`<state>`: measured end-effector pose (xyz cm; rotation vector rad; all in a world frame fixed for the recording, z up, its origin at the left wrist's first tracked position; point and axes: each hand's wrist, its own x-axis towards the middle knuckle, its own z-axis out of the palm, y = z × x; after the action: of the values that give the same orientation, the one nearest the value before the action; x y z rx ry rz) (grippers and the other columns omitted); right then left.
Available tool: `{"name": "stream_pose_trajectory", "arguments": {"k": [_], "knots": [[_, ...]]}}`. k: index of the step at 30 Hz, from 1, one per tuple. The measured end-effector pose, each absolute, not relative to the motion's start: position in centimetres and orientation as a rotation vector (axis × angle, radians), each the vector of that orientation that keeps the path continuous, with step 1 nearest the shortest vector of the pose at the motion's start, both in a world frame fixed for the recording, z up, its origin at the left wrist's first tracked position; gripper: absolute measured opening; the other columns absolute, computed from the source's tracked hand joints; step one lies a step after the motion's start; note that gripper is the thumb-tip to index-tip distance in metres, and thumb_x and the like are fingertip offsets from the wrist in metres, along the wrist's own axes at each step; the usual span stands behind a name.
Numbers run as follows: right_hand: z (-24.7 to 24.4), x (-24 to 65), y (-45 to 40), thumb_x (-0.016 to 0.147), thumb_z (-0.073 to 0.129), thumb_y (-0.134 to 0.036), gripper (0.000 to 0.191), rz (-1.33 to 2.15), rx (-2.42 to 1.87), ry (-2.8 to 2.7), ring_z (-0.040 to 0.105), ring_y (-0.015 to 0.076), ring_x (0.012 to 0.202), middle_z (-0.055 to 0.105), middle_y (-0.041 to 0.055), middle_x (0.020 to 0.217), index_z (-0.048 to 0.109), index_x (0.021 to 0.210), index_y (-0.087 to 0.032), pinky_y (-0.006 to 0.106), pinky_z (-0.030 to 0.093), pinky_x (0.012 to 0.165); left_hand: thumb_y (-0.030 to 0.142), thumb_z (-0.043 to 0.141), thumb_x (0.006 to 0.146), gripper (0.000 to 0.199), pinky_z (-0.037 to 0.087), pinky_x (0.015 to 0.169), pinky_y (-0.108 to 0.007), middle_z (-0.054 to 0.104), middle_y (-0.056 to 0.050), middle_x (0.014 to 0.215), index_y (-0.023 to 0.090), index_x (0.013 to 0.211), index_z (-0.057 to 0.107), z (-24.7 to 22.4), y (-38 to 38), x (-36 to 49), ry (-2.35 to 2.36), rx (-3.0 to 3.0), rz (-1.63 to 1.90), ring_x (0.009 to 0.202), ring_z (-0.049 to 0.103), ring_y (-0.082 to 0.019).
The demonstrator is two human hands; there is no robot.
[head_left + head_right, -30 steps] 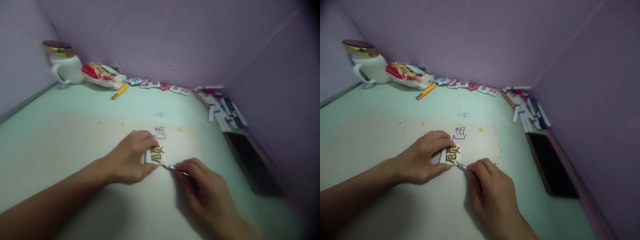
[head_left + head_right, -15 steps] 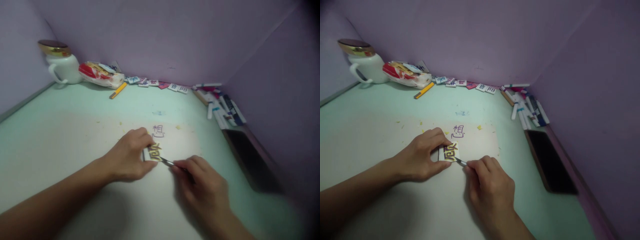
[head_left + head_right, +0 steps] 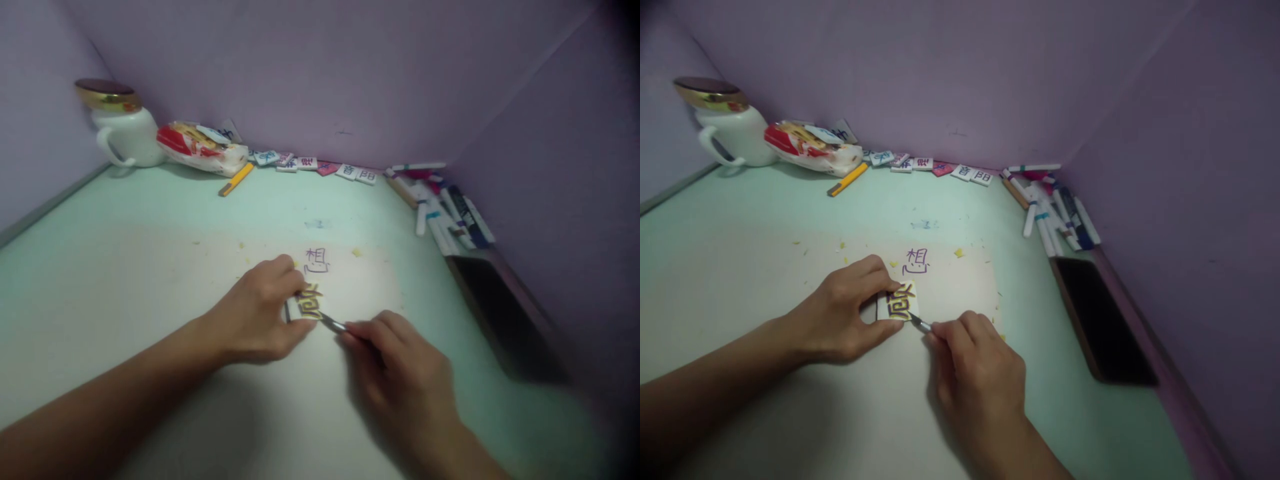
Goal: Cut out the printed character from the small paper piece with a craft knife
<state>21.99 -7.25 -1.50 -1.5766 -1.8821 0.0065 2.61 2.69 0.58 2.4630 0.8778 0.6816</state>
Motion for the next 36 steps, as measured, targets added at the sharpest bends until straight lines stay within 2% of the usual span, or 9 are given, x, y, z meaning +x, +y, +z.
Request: {"name": "stream_pose_trajectory", "arguments": {"k": [11, 19, 25, 31, 36], "knots": [[-1.1, 21.4, -7.9, 0.089, 0.056, -0.023, 0.014, 0.08, -1.652, -1.813, 0.053, 0.0146, 0.058, 0.059, 0.0013, 0.067, 0.066, 0.08, -0.02, 0.026, 0.035, 0.05, 0.023, 0.06, 0.077, 0.014, 0.043, 0.061, -0.031, 0.051, -0.005, 0.082, 0.013, 0.087, 0.061, 0.4, 2.6, 2.6, 0.888, 2.457, 0.705, 0.07, 0.049, -0.017], [1.1, 23.3, -7.8, 0.088, 0.055, -0.031, 0.017, 0.502, -1.762, -1.775, 0.06, 0.0153, 0.058, 0.065, -0.001, 0.069, 0.068, 0.077, -0.026, 0.026, 0.041, 0.051, 0.02, 0.06, 0.076, 0.012, 0.044, 0.066, -0.032, 0.054, -0.006, 0.085, 0.012, 0.086, 0.058, 0.3, 3.0, 2.6, 0.834, 2.462, 0.706, 0.075, 0.052, -0.018], [0.8, 24.1, -7.2, 0.089, 0.058, -0.028, 0.011, 0.39, -1.664, -1.811, 0.058, 0.0139, 0.057, 0.066, -0.0006, 0.074, 0.068, 0.083, -0.026, 0.027, 0.04, 0.051, 0.017, 0.059, 0.076, 0.015, 0.046, 0.071, -0.033, 0.057, -0.008, 0.09, 0.013, 0.09, 0.057, 0.3, 3.1, 2.6, 0.799, 2.472, 0.701, 0.081, 0.054, -0.021], [-0.5, 23.5, -6.6, 0.089, 0.059, -0.022, 0.009, 0.202, -1.555, -1.944, 0.06, 0.0163, 0.067, 0.066, 0.0013, 0.074, 0.067, 0.086, -0.021, 0.026, 0.041, 0.056, 0.018, 0.059, 0.075, 0.017, 0.045, 0.071, -0.034, 0.056, -0.007, 0.088, 0.014, 0.091, 0.058, 0.3, 3.0, 2.6, 0.825, 2.468, 0.686, 0.079, 0.054, -0.02], [0.1, 23.9, -6.4, 0.087, 0.061, -0.02, 0.009, 0.259, -1.464, -2.006, 0.058, 0.0156, 0.062, 0.063, 0.0021, 0.07, 0.068, 0.082, -0.019, 0.026, 0.042, 0.053, 0.019, 0.06, 0.075, 0.017, 0.045, 0.07, -0.033, 0.056, -0.007, 0.088, 0.014, 0.091, 0.057, 0.4, 3.1, 2.6, 0.821, 2.455, 0.684, 0.078, 0.053, -0.02]]}}
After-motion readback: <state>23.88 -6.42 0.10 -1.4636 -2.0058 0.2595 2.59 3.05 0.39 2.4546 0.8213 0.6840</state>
